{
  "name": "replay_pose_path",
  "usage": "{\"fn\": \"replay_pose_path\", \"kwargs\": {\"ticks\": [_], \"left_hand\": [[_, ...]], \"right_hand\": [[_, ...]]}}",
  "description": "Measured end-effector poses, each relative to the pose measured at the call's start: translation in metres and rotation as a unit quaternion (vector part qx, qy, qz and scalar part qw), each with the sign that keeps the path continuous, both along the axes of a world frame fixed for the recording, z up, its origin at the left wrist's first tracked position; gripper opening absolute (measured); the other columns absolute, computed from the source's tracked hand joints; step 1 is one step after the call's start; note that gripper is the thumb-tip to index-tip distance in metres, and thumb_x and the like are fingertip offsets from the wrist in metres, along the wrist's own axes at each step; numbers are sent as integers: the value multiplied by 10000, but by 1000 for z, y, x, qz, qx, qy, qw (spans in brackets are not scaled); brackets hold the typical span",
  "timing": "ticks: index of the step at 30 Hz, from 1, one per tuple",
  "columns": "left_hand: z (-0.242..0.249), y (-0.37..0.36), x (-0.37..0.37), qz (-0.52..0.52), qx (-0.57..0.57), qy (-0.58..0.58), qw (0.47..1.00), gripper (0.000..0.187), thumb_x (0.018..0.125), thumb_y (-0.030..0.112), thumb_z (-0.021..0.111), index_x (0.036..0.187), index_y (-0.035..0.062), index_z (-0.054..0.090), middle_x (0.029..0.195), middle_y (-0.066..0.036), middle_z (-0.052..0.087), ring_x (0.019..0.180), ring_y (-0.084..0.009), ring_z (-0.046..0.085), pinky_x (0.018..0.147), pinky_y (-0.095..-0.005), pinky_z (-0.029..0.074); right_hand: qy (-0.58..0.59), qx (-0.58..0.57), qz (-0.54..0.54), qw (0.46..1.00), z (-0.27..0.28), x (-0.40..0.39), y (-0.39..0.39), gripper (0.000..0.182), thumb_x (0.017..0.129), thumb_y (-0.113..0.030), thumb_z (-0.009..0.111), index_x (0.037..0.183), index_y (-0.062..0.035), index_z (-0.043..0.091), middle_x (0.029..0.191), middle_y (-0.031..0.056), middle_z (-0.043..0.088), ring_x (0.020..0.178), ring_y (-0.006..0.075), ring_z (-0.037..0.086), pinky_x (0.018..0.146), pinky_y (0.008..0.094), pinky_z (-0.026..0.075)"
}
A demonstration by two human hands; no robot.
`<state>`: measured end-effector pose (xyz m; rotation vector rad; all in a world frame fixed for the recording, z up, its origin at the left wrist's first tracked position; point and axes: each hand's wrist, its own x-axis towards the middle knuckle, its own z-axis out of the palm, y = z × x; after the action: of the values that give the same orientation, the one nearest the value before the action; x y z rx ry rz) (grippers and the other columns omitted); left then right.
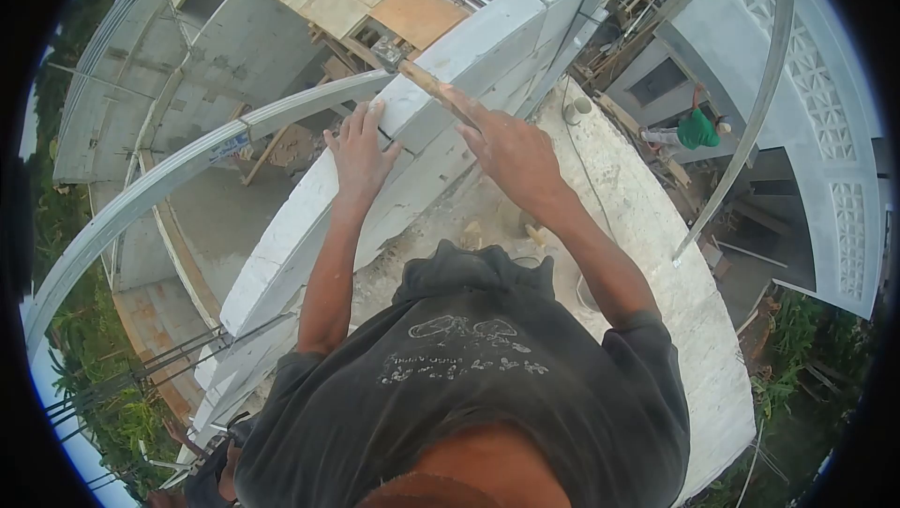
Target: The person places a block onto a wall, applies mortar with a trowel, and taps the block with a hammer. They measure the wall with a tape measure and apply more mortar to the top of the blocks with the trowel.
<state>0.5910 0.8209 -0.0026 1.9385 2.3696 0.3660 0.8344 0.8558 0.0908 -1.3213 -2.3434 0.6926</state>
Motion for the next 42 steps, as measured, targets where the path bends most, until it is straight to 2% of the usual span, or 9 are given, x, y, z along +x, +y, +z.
{"fn": "replay_pose_path", "kwargs": {"ticks": [5, 9, 14, 17, 21, 29, 32, 38, 42], "left_hand": [[0, -1, 1, 2, -9, 6, 1000, 720, 804, 298, 769, 1440, 175, 456, 1487, -95, 412, 1388, -314, 381, 1128, -726, 166], [4, 9, 2, 9, -7, -6, 1000, 736, 791, 309, 780, 1440, 181, 457, 1489, -89, 413, 1389, -311, 380, 1132, -724, 157], [1, 2, 0, 13, -17, -15, 1000, 807, 774, 300, 796, 1468, 157, 409, 1480, -97, 429, 1394, -315, 378, 1152, -694, 148], [4, 2, 0, 38, -4, -53, 998, 920, 768, 292, 803, 1524, 135, 301, 1451, -111, 464, 1379, -324, 402, 1161, -674, 145], [5, 0, 3, 40, -3, -74, 996, 1077, 750, 294, 821, 1575, 130, 149, 1412, -134, 497, 1355, -326, 432, 1160, -667, 149], [0, 2, 1, 38, 21, -44, 998, 1134, 740, 284, 829, 1588, 127, 92, 1307, -135, 547, 1311, -320, 466, 1147, -673, 175], [6, 2, 3, 42, 8, -54, 998, 1118, 750, 277, 819, 1588, 125, 94, 1323, -137, 542, 1315, -323, 463, 1147, -671, 178], [5, 2, 3, 32, 18, -47, 998, 1108, 747, 277, 818, 1585, 126, 109, 1368, -149, 524, 1326, -332, 457, 1157, -659, 162], [10, 5, 7, 52, -18, -65, 996, 1096, 746, 278, 819, 1581, 130, 125, 1405, -165, 501, 1340, -333, 448, 1162, -656, 150]], "right_hand": [[133, 152, -40, 978, -6, -2, 6, 556, 962, -254, 602, 1479, -335, 417, 882, 128, 686, 717, 311, 670, 619, 413, 536], [-150, -89, 27, 984, -24, 2, 12, 578, 974, -250, 594, 1500, -363, 386, 992, 160, 702, 816, 364, 677, 725, 441, 549], [88, 49, -29, 994, 21, 6, 11, 552, 986, -231, 591, 1502, -252, 397, 1143, 244, 666, 926, 366, 685, 789, 422, 553], [242, 151, -42, 958, 40, -3, -2, 566, 966, -182, 606, 1494, -248, 412, 987, 145, 708, 823, 343, 687, 695, 430, 544], [-114, -109, 70, 985, -31, -4, -16, 571, 974, -207, 593, 1506, -253, 391, 1102, 172, 694, 902, 362, 687, 764, 429, 561], [118, 91, -10, 989, -2, -13, -17, 541, 965, -208, 614, 1477, -256, 448, 996, 146, 704, 774, 335, 687, 688, 409, 557], [-124, -20, 73, 989, -44, -12, -9, 572, 974, -259, 582, 1507, -307, 382, 790, 108, 663, 662, 302, 661, 572, 412, 529], [97, 55, -17, 994, -4, -10, -7, 570, 992, -273, 557, 1517, -347, 349, 933, 144, 700, 761, 335, 684, 675, 442, 548], [-107, -43, 34, 993, -62, 5, 3, 608, 977, -280, 558, 1532, -305, 313, 772, 117, 661, 681, 321, 667, 604, 426, 536]]}}
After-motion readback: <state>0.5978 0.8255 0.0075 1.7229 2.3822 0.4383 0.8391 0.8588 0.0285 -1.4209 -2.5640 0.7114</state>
